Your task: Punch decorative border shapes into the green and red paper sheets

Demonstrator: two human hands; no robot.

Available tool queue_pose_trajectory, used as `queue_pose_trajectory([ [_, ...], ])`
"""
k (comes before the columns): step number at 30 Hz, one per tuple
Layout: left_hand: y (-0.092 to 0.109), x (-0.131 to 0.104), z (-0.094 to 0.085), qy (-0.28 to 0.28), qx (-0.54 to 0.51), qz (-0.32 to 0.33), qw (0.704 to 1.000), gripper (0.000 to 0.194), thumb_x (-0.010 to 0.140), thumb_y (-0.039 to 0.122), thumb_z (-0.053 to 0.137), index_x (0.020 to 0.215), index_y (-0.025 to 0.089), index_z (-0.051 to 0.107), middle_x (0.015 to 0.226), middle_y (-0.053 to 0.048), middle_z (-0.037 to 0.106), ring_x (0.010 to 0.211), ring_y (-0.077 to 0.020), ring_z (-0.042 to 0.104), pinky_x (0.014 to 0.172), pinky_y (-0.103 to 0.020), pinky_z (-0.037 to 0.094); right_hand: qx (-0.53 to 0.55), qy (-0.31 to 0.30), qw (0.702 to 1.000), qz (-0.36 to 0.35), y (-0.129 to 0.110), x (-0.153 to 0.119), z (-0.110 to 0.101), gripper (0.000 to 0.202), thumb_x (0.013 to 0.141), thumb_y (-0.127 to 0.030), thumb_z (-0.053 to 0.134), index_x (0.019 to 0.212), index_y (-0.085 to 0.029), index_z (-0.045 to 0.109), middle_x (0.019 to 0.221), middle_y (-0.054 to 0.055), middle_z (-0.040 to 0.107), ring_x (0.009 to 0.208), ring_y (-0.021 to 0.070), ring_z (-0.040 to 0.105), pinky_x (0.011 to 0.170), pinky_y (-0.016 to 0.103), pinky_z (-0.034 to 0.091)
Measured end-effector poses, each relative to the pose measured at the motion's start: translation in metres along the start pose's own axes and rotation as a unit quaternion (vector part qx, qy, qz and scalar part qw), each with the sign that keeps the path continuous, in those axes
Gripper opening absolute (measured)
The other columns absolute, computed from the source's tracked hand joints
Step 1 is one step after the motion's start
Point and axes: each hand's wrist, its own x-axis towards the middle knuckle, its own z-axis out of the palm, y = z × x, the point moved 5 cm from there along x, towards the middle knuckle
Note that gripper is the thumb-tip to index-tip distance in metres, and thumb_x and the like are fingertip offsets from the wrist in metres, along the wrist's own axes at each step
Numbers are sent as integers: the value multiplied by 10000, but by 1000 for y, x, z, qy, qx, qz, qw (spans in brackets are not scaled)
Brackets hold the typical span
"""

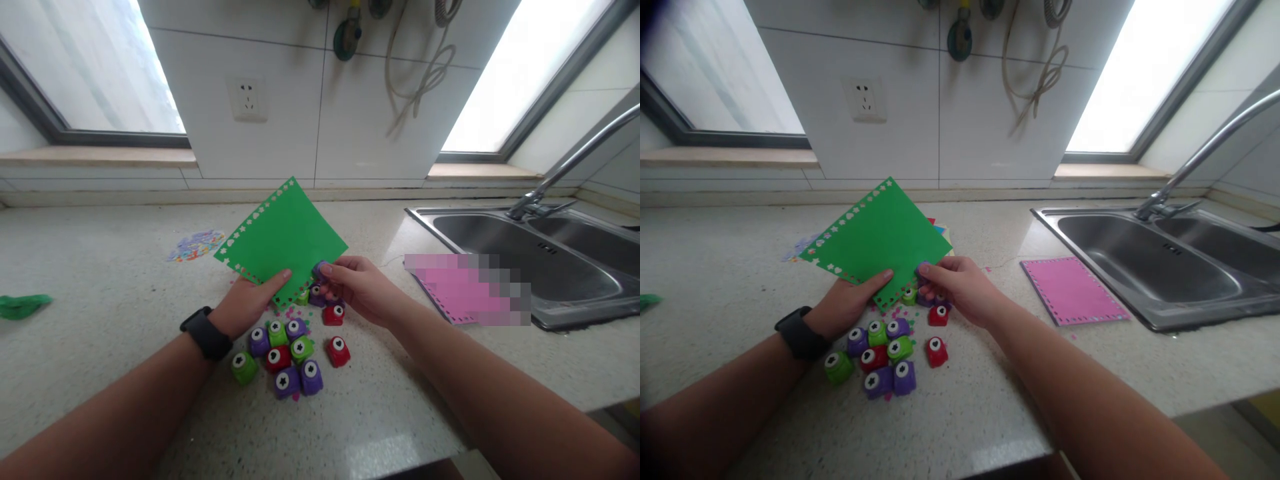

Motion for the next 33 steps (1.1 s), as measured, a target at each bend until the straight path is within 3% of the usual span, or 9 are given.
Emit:
queue_pose_trajectory([
  [16, 3, -1, 2, -14, 12, 14, 1000, 556, 768, 506, 796, 1229, 208, 709, 1138, -92, 780, 1282, -328, 606, 1209, -490, 321, -55, 9, 998, 0, 2, 2, 0, 338, 781, -427, 838, 806, -126, 685, 703, 51, 703, 580, 103, 614, 541, 237, 472],
  [33, -1, -2, 2, -56, 66, 13, 996, 525, 873, 524, 686, 1293, 209, 684, 1310, -98, 713, 1353, -298, 546, 1205, -476, 327, -75, 8, 997, -10, -1, 1, 2, 323, 796, -429, 812, 783, -131, 689, 678, 35, 688, 567, 94, 599, 536, 230, 457],
])
